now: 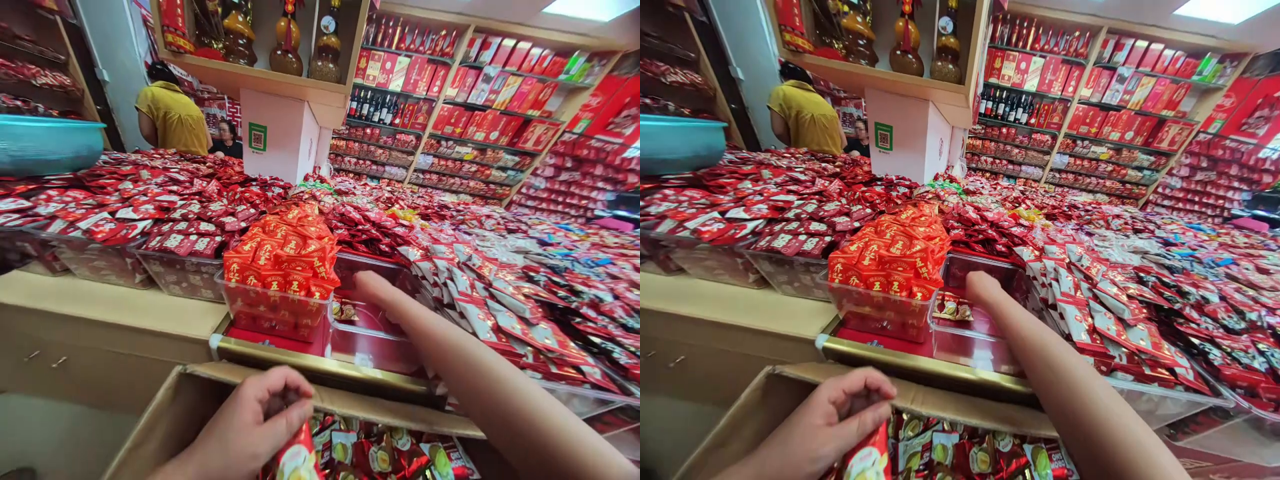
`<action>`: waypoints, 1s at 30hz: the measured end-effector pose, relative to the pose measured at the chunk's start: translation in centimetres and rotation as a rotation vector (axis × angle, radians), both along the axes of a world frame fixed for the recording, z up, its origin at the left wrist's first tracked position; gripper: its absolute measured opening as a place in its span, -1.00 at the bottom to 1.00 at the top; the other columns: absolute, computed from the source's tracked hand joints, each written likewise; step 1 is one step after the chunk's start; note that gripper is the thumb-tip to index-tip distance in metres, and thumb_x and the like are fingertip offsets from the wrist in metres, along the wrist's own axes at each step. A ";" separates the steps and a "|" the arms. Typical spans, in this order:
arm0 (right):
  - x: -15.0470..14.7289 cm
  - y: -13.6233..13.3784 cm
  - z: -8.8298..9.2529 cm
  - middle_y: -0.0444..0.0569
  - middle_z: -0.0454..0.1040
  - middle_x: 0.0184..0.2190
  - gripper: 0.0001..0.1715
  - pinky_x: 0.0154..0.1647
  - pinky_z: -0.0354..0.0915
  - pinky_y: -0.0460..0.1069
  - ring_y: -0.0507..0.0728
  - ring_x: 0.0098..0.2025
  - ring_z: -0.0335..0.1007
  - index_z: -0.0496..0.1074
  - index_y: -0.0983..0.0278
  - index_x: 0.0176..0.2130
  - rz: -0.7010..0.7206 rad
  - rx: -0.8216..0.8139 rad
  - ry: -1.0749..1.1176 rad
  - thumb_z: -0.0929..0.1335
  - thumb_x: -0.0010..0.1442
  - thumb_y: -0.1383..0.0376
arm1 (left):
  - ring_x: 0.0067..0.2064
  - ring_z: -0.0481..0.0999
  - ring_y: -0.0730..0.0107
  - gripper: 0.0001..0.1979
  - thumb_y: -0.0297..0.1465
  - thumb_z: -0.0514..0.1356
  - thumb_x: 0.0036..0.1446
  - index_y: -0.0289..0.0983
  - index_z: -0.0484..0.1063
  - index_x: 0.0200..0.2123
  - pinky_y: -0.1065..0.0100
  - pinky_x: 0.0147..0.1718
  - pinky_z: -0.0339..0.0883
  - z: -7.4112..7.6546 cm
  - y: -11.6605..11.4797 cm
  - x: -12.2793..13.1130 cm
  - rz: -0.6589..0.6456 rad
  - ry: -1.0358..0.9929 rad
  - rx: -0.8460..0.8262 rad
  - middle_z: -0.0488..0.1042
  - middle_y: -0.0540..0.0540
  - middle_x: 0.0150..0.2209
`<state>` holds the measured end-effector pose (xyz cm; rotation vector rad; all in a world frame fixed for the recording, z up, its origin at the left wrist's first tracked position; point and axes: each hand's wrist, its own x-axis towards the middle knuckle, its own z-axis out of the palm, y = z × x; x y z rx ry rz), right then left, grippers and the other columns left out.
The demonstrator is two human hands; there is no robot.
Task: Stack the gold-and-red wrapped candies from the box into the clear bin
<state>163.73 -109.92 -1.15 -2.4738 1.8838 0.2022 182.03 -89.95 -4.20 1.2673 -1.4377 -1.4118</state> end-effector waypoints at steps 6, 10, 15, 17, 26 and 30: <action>-0.2 11.3 3.5 -0.05 0.44 -0.46 -0.74 -0.41 0.19 -0.08 0.06 -0.44 0.33 0.38 0.26 -0.33 0.230 -0.248 -0.745 0.20 0.14 0.18 | -0.51 0.27 0.55 -0.88 -0.34 0.16 0.03 -0.26 0.36 -0.35 0.55 -0.54 0.18 2.2 -0.9 -0.5 0.221 0.034 -0.256 0.33 0.08 -0.53; 0.3 17.6 0.6 -0.12 0.36 -0.61 -0.67 -0.66 0.12 -0.12 0.00 -0.62 0.23 0.31 0.26 -0.40 0.158 0.308 -1.120 0.28 0.03 0.04 | -0.49 0.32 0.53 -0.89 -0.37 0.15 0.04 -0.27 0.36 -0.34 0.53 -0.51 0.23 2.5 -1.7 -1.5 0.209 -0.017 -0.357 0.38 0.05 -0.49; 0.0 18.6 -1.3 -0.21 0.29 -0.71 -0.57 -0.74 0.08 -0.17 -0.07 -0.74 0.16 0.21 0.30 -0.46 -0.007 0.562 -1.388 0.33 -0.06 -0.01 | -0.46 0.36 0.52 -0.88 -0.39 0.14 0.04 -0.27 0.33 -0.31 0.53 -0.49 0.26 2.6 -2.7 -2.7 0.158 0.063 -0.373 0.36 0.06 -0.47; -1.2 17.9 0.1 -0.18 0.33 -0.68 -0.60 -0.70 0.12 -0.17 -0.06 -0.70 0.21 0.25 0.31 -0.45 0.022 0.473 -1.362 0.32 -0.04 0.01 | -0.51 0.36 0.54 -0.86 -0.36 0.10 0.07 -0.26 0.31 -0.28 0.53 -0.52 0.24 2.8 -3.1 -2.4 0.125 0.046 -0.369 0.36 0.06 -0.47; -5.3 5.8 2.8 -0.06 0.43 -0.57 -0.86 -0.61 0.18 -0.13 0.00 -0.57 0.30 0.38 0.36 -0.35 -0.168 0.028 -0.595 0.31 0.02 0.34 | -0.49 0.41 0.39 -0.83 -0.31 0.07 0.07 -0.25 0.39 -0.33 0.48 -0.56 0.16 1.4 -3.8 0.7 -0.076 -0.418 -0.293 0.39 0.03 -0.56; -3.9 0.9 0.0 -0.04 0.42 -0.49 -0.86 -0.49 0.27 -0.10 0.02 -0.47 0.34 0.39 0.39 -0.35 -0.226 0.059 -0.312 0.30 0.08 0.34 | -0.42 0.40 0.36 -0.83 -0.35 0.04 0.10 -0.21 0.42 -0.32 0.44 -0.45 0.17 1.3 -3.3 0.5 -0.218 -0.676 -0.513 0.45 -0.01 -0.44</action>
